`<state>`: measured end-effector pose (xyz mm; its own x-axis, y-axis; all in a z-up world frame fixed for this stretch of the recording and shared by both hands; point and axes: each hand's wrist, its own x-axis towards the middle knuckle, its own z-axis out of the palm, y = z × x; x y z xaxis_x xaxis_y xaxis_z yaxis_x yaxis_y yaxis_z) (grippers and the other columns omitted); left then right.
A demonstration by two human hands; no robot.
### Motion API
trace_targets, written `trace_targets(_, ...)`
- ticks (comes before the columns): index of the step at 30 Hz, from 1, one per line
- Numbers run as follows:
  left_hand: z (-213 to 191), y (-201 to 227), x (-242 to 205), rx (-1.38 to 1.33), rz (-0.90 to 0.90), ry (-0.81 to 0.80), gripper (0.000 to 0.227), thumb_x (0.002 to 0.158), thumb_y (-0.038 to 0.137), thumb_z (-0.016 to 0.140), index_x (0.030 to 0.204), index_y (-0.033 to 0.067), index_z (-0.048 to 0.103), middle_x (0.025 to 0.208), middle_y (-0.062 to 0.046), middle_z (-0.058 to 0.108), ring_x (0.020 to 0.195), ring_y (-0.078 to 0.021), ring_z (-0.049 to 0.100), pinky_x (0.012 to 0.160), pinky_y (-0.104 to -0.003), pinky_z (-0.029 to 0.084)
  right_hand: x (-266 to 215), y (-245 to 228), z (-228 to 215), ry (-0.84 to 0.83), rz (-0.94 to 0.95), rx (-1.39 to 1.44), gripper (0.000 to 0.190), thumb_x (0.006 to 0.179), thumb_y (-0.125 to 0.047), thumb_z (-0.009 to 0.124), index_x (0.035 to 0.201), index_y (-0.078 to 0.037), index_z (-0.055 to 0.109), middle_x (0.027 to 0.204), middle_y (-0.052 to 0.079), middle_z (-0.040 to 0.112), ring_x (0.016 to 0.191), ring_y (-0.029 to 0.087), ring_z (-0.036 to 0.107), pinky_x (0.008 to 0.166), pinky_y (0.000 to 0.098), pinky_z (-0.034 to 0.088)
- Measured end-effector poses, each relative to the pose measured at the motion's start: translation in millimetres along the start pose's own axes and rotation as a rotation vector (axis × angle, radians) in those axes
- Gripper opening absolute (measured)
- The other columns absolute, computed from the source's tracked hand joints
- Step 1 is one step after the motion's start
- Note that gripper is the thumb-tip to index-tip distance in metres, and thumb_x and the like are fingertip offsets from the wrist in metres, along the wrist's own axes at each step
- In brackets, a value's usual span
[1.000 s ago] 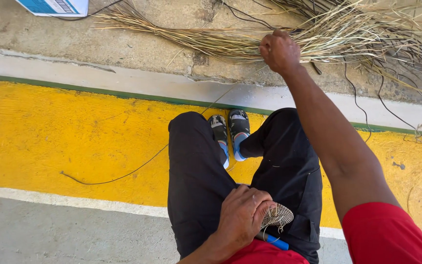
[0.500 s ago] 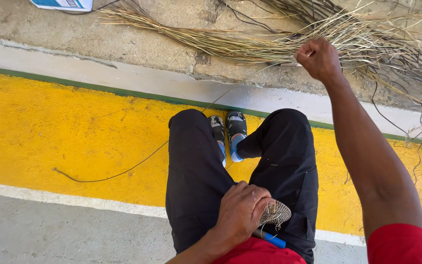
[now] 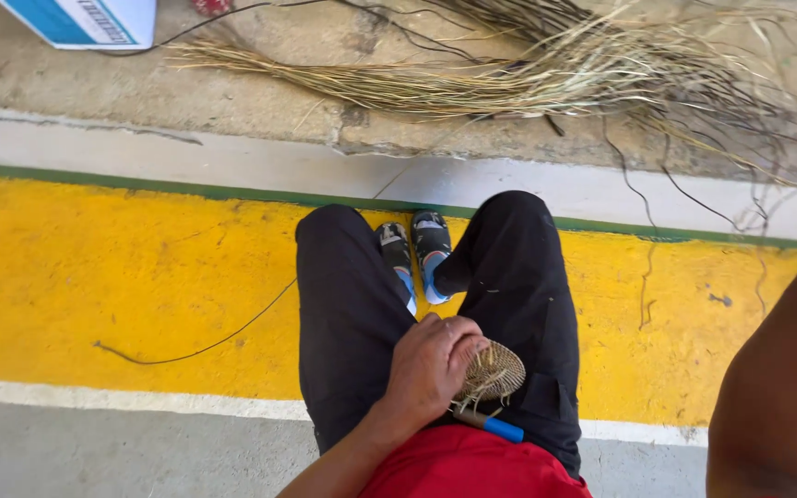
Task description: Weaving a circular coaster or mat using straw fibers.
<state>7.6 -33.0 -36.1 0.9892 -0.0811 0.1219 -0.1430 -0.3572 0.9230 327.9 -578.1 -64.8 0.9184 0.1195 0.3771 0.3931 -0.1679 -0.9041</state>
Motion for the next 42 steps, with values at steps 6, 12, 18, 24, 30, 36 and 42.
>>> trace_targets(6, 10, 0, -13, -0.040, 0.022, 0.002, 0.017, 0.103, 0.020, 0.059, 0.109, 0.0064, 0.066, 0.089, -0.006, 0.072, 0.083, -0.0239, 0.067, 0.077, -0.038, 0.053, -142, -210, 269, -0.372, 0.261, -0.042, 0.014, 0.106, -0.007, 0.053, 0.109, -0.003, 0.066, 0.112, 0.013, 0.074, 0.091, 0.017, 0.072, 0.078, 0.0320, 0.059)
trace_targets(12, 13, 0, -27, -0.002, 0.059, 0.039, 0.024, 0.106, 0.028, 0.060, 0.116, 0.0064, 0.058, 0.086, -0.006, 0.069, 0.083, -0.0232, 0.068, 0.078, -0.038, 0.052, -188, -244, 328, -0.612, 0.340, -0.336, 0.044, 0.091, -0.009, 0.067, 0.133, -0.011, 0.052, 0.100, 0.006, 0.082, 0.089, 0.023, 0.077, 0.077, 0.0349, 0.060)
trace_targets(18, 16, 4, -36, 0.140, 0.276, 0.098, 0.019, 0.106, 0.028, 0.059, 0.111, 0.0097, 0.062, 0.088, -0.002, 0.069, 0.085, -0.0212, 0.063, 0.080, -0.038, 0.045, -192, -276, 335, -0.647, 0.250, -0.598, 0.051, 0.090, -0.017, 0.069, 0.137, -0.019, 0.050, 0.101, 0.002, 0.081, 0.095, 0.027, 0.077, 0.079, 0.0409, 0.060)
trace_targets(24, 16, 6, -43, 0.133, 0.319, 0.164, 0.012, 0.106, 0.021, 0.058, 0.106, 0.0115, 0.066, 0.084, 0.001, 0.067, 0.078, -0.0192, 0.058, 0.083, -0.037, 0.042, -203, -234, 303, -0.516, -0.046, -0.825, 0.031, 0.094, -0.024, 0.069, 0.124, -0.017, 0.064, 0.103, 0.004, 0.079, 0.092, 0.027, 0.076, 0.079, 0.0408, 0.060)
trace_targets(30, 12, 2, -46, 0.112, 0.334, 0.189, 0.010, 0.106, 0.019, 0.058, 0.106, 0.0116, 0.065, 0.085, 0.002, 0.065, 0.080, -0.0186, 0.058, 0.085, -0.036, 0.043, -200, -204, 187, -0.103, 0.204, -0.967, 0.018, 0.102, -0.029, 0.072, 0.108, -0.013, 0.079, 0.090, 0.003, 0.077, 0.065, 0.016, 0.067, 0.062, 0.0335, 0.056)
trace_targets(36, 19, 3, -45, 0.133, 0.350, 0.187, 0.013, 0.107, 0.021, 0.057, 0.106, 0.0118, 0.065, 0.086, 0.003, 0.067, 0.079, -0.0176, 0.057, 0.084, -0.036, 0.042, -219, -185, 85, 0.137, 0.260, -1.088, 0.016, 0.110, -0.024, 0.075, 0.104, -0.008, 0.076, 0.084, 0.003, 0.073, 0.063, 0.008, 0.063, 0.060, 0.0275, 0.051)
trace_targets(42, 22, 2, -44, 0.165, 0.319, 0.175, 0.015, 0.108, 0.024, 0.056, 0.105, 0.0132, 0.066, 0.081, 0.004, 0.064, 0.079, -0.0169, 0.057, 0.084, -0.036, 0.043, -237, -113, 17, 0.365, 0.156, -0.753, 0.015, 0.116, -0.015, 0.069, 0.111, -0.002, 0.064, 0.093, 0.003, 0.066, 0.074, 0.007, 0.057, 0.066, 0.0252, 0.045)
